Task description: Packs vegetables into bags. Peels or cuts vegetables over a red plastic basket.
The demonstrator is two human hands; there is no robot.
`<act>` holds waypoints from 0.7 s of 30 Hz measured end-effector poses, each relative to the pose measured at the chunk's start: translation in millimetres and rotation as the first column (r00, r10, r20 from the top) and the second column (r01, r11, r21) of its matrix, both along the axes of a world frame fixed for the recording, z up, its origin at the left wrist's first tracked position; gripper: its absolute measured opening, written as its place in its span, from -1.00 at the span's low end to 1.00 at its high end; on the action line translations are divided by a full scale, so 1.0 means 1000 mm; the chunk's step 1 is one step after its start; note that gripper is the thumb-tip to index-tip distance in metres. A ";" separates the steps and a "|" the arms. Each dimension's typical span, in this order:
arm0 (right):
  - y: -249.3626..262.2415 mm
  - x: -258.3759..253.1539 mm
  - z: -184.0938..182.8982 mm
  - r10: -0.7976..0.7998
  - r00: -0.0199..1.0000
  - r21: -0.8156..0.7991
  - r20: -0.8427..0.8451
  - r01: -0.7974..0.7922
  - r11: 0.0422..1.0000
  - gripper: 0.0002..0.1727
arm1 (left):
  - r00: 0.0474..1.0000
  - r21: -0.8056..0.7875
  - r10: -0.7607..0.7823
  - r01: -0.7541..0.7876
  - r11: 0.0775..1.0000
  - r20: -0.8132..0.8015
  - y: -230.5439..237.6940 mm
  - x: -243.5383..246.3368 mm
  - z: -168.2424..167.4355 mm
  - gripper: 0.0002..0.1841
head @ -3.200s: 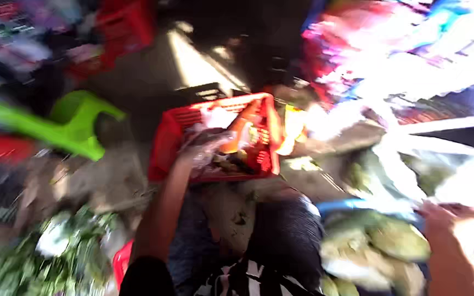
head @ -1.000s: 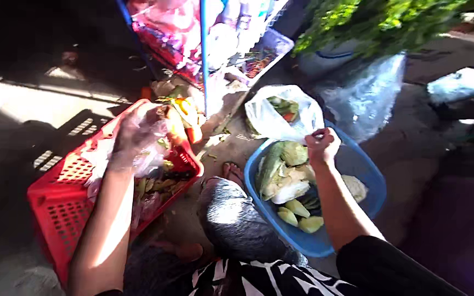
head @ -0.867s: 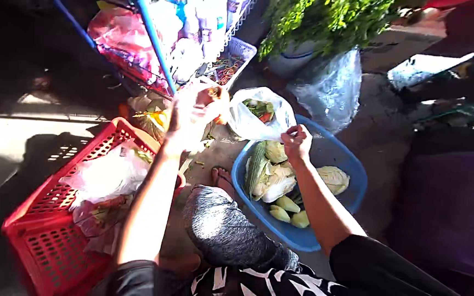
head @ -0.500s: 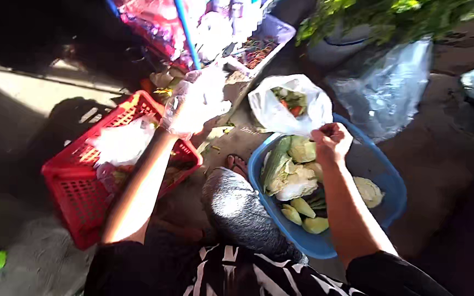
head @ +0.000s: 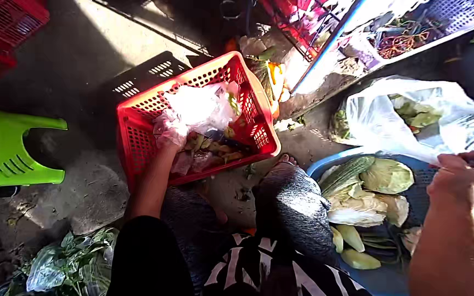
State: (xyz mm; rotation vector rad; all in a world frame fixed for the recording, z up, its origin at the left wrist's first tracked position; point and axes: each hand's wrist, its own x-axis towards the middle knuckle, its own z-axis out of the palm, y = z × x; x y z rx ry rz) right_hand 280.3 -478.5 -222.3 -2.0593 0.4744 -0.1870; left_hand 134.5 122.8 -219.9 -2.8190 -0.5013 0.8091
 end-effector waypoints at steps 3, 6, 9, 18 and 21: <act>0.005 -0.003 0.009 -0.030 1.000 0.007 -0.004 0.030 1.000 -0.65 | 0.998 0.034 -0.039 0.041 0.999 -0.045 -0.003 0.013 -0.014 -0.55; 0.010 -0.002 0.011 -0.024 1.000 0.006 0.010 0.024 1.000 -0.71 | 0.997 0.039 -0.074 0.075 0.996 -0.016 0.004 0.013 -0.029 -0.56; 0.007 -0.001 0.010 -0.015 1.000 -0.019 0.010 0.015 1.000 -0.70 | 0.984 0.005 -0.031 0.031 1.000 0.173 0.008 0.001 -0.029 -0.50; -0.015 -0.001 0.002 -0.020 0.990 0.179 0.139 -0.005 0.984 -0.76 | 0.608 -0.748 0.729 -0.314 0.585 0.315 -0.032 -0.029 0.087 -0.27; -0.020 -0.003 0.003 -0.025 0.987 0.242 0.161 -0.015 0.970 -0.75 | 0.570 -0.821 0.750 -0.215 0.529 0.334 -0.035 -0.028 0.119 -0.20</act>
